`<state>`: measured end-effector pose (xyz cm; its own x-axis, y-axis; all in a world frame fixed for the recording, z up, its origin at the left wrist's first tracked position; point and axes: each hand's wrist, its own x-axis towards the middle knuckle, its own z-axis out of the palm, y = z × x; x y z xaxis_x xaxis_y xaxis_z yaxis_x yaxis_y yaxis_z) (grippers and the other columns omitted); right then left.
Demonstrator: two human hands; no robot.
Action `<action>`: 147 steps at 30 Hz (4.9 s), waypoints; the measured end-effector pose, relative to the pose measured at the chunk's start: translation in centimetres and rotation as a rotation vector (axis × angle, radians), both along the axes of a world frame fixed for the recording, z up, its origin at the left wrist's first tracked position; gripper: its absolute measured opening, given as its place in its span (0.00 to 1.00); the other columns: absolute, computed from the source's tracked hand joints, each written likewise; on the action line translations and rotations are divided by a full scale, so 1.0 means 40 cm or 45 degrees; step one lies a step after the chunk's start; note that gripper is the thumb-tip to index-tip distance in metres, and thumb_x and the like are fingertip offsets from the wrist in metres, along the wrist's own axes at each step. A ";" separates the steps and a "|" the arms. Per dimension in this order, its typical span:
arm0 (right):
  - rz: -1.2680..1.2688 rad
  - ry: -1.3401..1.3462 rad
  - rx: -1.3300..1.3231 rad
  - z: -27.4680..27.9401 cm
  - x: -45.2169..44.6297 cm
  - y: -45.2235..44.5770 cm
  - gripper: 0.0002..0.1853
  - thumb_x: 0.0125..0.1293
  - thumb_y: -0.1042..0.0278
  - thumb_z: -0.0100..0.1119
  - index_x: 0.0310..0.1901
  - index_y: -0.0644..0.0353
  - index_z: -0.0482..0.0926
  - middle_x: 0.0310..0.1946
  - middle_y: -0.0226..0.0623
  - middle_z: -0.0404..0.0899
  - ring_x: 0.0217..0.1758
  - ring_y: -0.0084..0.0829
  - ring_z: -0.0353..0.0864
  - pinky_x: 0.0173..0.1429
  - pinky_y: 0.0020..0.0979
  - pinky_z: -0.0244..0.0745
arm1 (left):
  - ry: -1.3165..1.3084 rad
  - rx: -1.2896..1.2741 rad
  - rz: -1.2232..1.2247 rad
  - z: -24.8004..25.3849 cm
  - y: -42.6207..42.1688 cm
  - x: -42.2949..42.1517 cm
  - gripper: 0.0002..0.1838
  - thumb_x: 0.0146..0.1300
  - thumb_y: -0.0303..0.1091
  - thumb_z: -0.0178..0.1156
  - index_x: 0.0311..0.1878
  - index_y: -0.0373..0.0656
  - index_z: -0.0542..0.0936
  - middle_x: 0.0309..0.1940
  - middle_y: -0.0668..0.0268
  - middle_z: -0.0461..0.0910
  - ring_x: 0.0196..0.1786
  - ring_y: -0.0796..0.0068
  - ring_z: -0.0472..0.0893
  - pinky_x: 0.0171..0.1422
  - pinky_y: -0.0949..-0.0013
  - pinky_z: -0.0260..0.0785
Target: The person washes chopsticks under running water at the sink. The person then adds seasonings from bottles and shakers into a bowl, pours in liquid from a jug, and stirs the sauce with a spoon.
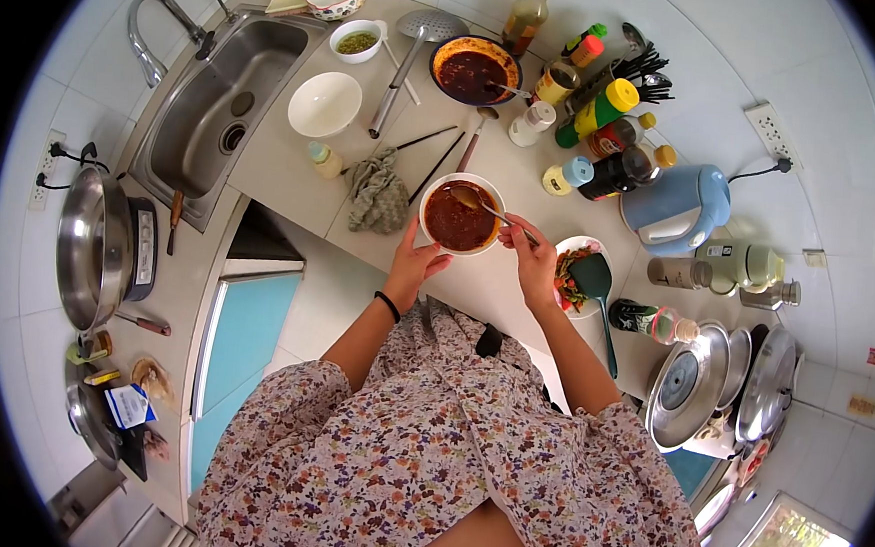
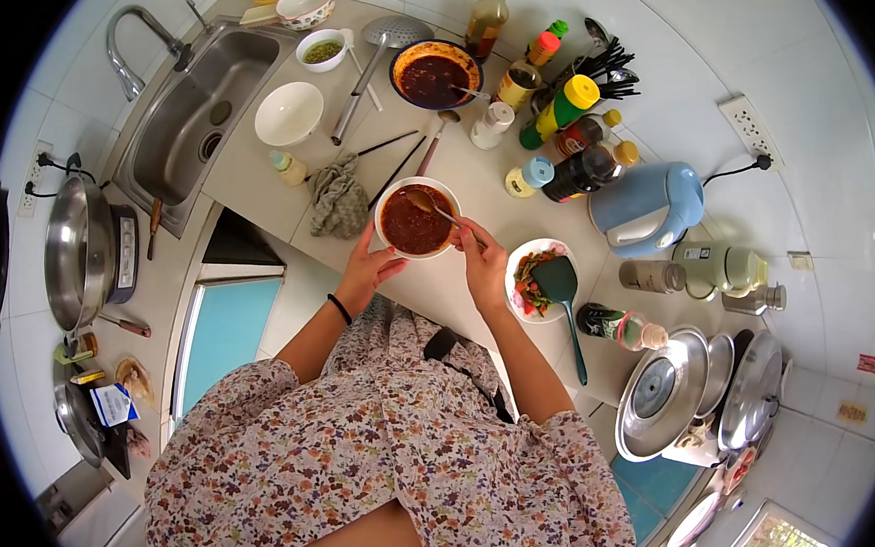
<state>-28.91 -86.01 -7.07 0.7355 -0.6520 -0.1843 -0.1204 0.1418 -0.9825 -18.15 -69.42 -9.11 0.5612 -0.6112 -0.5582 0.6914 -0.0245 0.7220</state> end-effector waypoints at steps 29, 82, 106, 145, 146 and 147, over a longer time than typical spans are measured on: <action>-0.144 -0.014 0.741 -0.016 -0.044 0.052 0.16 0.67 0.66 0.47 0.51 0.68 0.72 0.33 0.38 0.79 0.35 0.24 0.77 0.44 0.23 0.72 | 0.009 -0.012 0.021 0.005 0.001 0.003 0.36 0.62 0.25 0.50 0.69 0.53 0.45 0.45 0.57 0.74 0.43 0.68 0.78 0.51 0.68 0.74; 0.007 0.224 -0.409 -0.032 -0.009 0.012 0.13 0.66 0.69 0.48 0.47 0.64 0.76 0.32 0.38 0.81 0.36 0.24 0.80 0.43 0.24 0.74 | 0.039 0.014 -0.001 -0.005 0.007 0.006 0.37 0.62 0.25 0.51 0.70 0.53 0.43 0.47 0.54 0.73 0.45 0.68 0.78 0.52 0.68 0.73; 0.006 0.392 -0.442 -0.003 -0.057 0.039 0.12 0.65 0.67 0.50 0.46 0.63 0.77 0.29 0.38 0.81 0.33 0.24 0.79 0.41 0.24 0.74 | 0.254 -0.081 -0.148 -0.036 -0.036 0.071 0.29 0.62 0.56 0.50 0.61 0.55 0.58 0.53 0.65 0.68 0.52 0.71 0.73 0.53 0.64 0.69; -0.294 0.359 -0.666 0.007 -0.173 0.131 0.10 0.62 0.73 0.52 0.44 0.60 0.77 0.29 0.43 0.78 0.28 0.39 0.77 0.33 0.32 0.70 | 0.264 -0.048 -0.579 -0.047 -0.074 0.018 0.29 0.63 0.55 0.48 0.62 0.50 0.58 0.55 0.64 0.68 0.54 0.68 0.73 0.54 0.62 0.71; -0.270 0.354 -0.658 0.002 -0.181 0.133 0.10 0.62 0.73 0.52 0.44 0.60 0.77 0.29 0.43 0.78 0.28 0.39 0.77 0.33 0.32 0.70 | 0.263 -0.048 -0.585 -0.049 -0.075 0.013 0.29 0.63 0.55 0.48 0.62 0.50 0.58 0.55 0.64 0.68 0.54 0.68 0.73 0.54 0.62 0.71; -0.245 0.349 -0.649 -0.001 -0.188 0.135 0.10 0.62 0.73 0.52 0.44 0.59 0.77 0.29 0.43 0.78 0.28 0.39 0.77 0.33 0.32 0.70 | 0.266 -0.041 -0.580 -0.052 -0.076 0.007 0.31 0.61 0.56 0.50 0.61 0.50 0.59 0.54 0.64 0.69 0.54 0.68 0.73 0.55 0.61 0.70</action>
